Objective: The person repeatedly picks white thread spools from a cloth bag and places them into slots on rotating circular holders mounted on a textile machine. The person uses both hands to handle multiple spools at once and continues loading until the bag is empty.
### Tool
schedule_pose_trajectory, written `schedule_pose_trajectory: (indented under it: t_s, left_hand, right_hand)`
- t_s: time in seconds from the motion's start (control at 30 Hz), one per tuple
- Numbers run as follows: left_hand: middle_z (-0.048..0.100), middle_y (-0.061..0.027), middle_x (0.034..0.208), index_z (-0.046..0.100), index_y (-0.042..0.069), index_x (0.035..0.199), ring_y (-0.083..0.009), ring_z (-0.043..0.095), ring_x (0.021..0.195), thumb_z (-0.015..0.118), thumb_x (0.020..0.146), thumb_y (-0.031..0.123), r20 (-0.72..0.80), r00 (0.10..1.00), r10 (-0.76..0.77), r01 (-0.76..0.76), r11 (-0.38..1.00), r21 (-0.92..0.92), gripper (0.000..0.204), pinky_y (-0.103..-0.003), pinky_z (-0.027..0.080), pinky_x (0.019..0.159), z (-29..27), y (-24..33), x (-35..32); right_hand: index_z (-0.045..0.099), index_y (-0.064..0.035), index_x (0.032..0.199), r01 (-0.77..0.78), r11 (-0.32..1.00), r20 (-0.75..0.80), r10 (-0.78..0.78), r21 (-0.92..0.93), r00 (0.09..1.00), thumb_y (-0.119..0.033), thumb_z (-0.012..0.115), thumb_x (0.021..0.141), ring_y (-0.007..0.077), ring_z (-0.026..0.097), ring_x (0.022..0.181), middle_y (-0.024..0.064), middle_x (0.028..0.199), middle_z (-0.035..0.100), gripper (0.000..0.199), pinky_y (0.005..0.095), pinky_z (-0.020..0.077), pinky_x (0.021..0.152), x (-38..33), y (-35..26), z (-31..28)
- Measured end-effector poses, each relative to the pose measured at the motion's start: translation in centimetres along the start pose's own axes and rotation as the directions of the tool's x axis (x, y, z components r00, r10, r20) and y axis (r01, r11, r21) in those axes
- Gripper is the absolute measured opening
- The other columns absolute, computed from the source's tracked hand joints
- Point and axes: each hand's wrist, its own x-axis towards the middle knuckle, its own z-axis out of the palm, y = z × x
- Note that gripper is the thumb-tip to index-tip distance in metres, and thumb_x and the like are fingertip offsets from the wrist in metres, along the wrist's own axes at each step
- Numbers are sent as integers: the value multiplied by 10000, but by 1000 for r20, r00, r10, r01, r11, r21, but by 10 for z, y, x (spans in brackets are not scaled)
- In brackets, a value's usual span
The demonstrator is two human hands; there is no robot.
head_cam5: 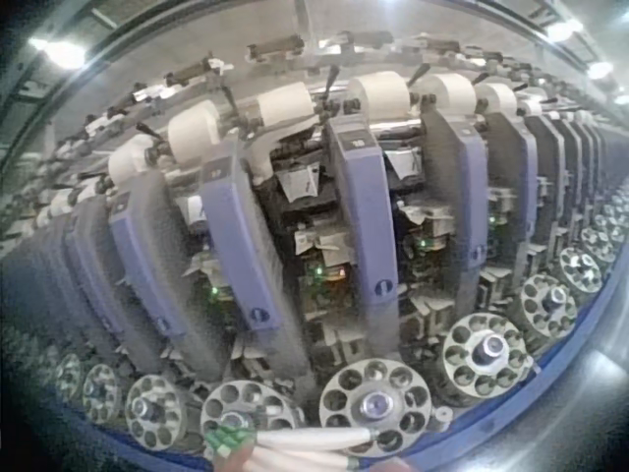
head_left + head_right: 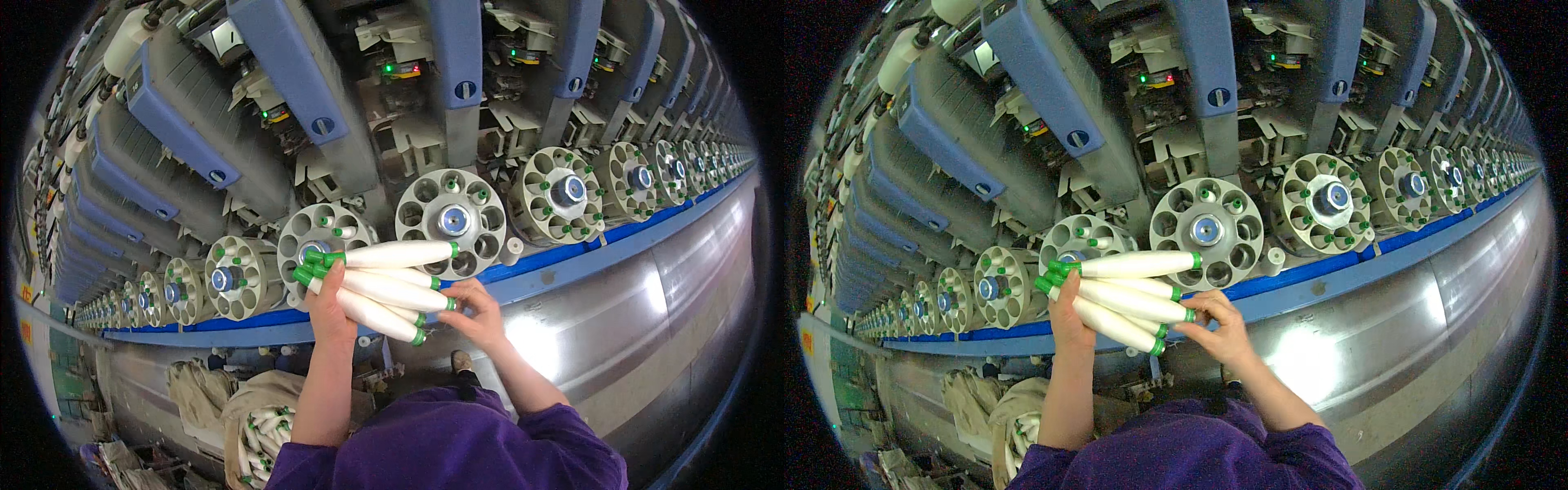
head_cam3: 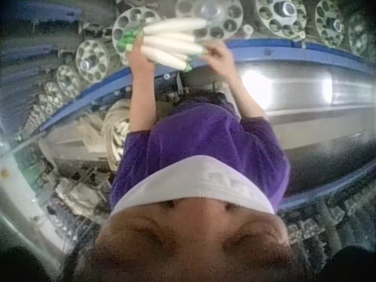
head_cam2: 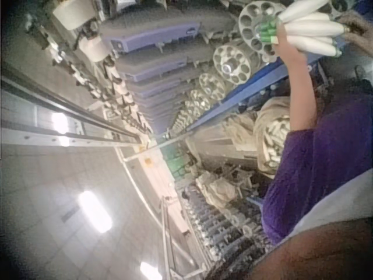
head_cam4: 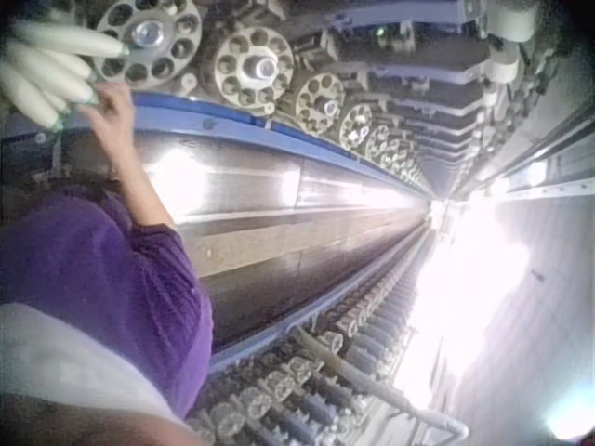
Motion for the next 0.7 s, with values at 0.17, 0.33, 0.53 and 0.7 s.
schedule_pose_trajectory:
  t_s: [0.17,0.33,0.53,0.7]
  left_hand:
    - [561,-118,1065,515,9,1114,-226,564,976,628,832,154,-85,991,-99,88,988,-126,337,-375,475,850,-17,-5,6]
    - [551,-116,1082,490,17,1132,-237,550,1011,617,846,168,-59,981,-184,166,958,-233,347,-395,460,879,-25,-17,14]
    - [527,-140,1131,460,18,1171,-268,523,1065,607,859,207,-40,987,-156,150,979,-139,393,-430,448,914,-27,-25,21]
    - [519,-152,1149,464,30,1179,-280,514,1082,603,862,221,4,991,-136,136,989,-63,396,-443,441,926,-14,-30,20]
  right_hand:
    - [637,-23,937,107,967,-324,-27,231,946,-85,714,748,179,542,935,86,976,566,213,292,429,822,9,-22,44]
    - [564,-21,862,179,972,-270,-215,-149,939,-40,644,789,194,535,942,98,950,573,111,311,424,818,12,-6,37]
    - [464,-65,911,-275,962,-251,266,1,931,-275,517,920,151,512,501,66,653,543,217,304,445,483,-19,99,-108]
    - [503,-42,969,377,702,-796,550,604,253,-324,469,914,196,572,793,91,908,587,289,361,489,780,-23,101,-260]
